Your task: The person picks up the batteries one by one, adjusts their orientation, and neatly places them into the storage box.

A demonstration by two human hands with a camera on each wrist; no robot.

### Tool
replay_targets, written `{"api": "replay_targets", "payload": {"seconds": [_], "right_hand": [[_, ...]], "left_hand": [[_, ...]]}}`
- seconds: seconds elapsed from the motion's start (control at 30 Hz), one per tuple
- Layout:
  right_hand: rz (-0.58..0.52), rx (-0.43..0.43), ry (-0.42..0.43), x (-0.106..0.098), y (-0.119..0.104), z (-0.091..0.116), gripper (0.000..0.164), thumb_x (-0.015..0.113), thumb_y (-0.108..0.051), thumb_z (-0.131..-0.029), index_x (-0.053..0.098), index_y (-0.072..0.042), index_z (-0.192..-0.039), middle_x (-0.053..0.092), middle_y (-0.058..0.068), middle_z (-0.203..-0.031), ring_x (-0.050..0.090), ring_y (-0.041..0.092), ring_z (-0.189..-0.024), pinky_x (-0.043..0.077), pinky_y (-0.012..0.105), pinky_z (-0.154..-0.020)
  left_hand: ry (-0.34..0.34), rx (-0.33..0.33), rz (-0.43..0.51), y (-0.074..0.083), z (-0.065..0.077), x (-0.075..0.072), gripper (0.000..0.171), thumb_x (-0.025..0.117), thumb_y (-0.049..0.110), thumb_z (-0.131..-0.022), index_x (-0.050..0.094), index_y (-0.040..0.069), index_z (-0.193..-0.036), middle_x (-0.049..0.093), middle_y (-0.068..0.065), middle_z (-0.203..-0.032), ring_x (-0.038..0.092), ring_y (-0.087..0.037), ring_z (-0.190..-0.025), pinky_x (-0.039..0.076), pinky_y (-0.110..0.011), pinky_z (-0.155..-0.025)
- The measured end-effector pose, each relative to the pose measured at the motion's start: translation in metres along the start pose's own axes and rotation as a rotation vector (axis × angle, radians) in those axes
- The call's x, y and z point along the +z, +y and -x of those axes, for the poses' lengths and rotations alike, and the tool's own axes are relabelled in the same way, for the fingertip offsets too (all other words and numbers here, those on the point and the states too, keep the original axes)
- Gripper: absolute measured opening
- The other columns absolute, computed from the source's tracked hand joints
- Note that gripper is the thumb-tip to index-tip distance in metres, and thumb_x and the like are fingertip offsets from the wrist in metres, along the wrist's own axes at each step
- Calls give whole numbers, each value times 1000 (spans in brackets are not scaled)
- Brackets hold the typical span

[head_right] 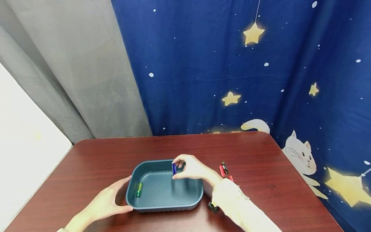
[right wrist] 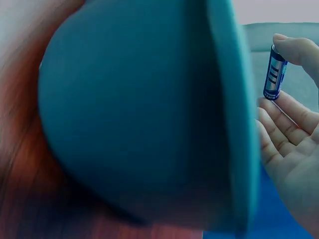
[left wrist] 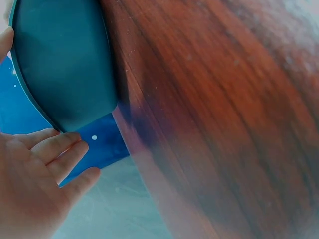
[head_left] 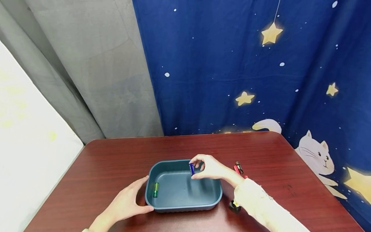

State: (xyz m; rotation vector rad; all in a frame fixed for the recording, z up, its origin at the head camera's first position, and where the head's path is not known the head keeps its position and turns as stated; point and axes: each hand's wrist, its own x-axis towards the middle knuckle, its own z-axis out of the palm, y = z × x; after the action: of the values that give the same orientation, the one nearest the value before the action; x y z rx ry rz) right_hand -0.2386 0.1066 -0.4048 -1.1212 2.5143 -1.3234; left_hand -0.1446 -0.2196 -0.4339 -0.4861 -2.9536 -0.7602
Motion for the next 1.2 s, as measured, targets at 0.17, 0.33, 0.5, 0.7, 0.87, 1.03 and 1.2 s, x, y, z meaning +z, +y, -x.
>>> {"api": "replay_targets", "payload": {"seconds": [0.17,0.33,0.5,0.7,0.87,1.03,1.2], "right_hand": [[15,2,-27,20,-6,-14,45,81,-26,-65,63,-8,-103,61,8,-86,57,23,-78,49,21,-60],[15,-14,-55,35,-14,-27,44,80,-24,-66,63,-8,-102,61,10,-87,56,25,-81,48,19,-59],[75,-19,-92,50,-18,-34,44,81,-26,-65,63,-8,-102,62,3,-88,56,14,-80,46,17,-68],[150,1,-103,70,-24,-41,44,81,-27,-65,63,-9,-100,61,2,-87,55,11,-78,45,14,-69],[208,28,-88,87,-26,-46,45,82,-28,-63,63,-9,-98,60,-2,-84,54,8,-73,42,10,-65],[225,73,-106,99,-26,-51,45,83,-26,-62,64,-7,-99,60,-2,-85,53,4,-72,41,9,-64],[332,86,-136,107,-28,-54,44,83,-27,-60,65,-8,-95,61,-3,-84,52,2,-74,41,9,-66]], "left_hand": [[0,2,-5,0,0,0,96,71,65,-58,43,15,-135,48,3,-130,48,-17,-115,44,-46,-91],[-5,0,-7,0,-1,1,96,71,65,-58,42,14,-135,49,2,-130,49,-18,-114,44,-47,-91],[2,8,-6,0,-2,1,97,71,65,-58,42,15,-136,49,2,-130,49,-18,-114,44,-47,-91],[3,12,3,0,-2,0,96,71,64,-59,42,15,-136,49,2,-130,49,-18,-114,44,-48,-90],[14,28,5,-2,-2,1,96,71,65,-58,42,16,-136,49,4,-129,49,-17,-114,45,-46,-90],[28,43,0,-3,-1,1,96,71,65,-58,42,17,-136,49,5,-130,49,-16,-114,45,-44,-90],[27,41,12,-3,-2,2,95,72,63,-59,42,17,-136,49,4,-130,49,-17,-115,44,-45,-90]]}}
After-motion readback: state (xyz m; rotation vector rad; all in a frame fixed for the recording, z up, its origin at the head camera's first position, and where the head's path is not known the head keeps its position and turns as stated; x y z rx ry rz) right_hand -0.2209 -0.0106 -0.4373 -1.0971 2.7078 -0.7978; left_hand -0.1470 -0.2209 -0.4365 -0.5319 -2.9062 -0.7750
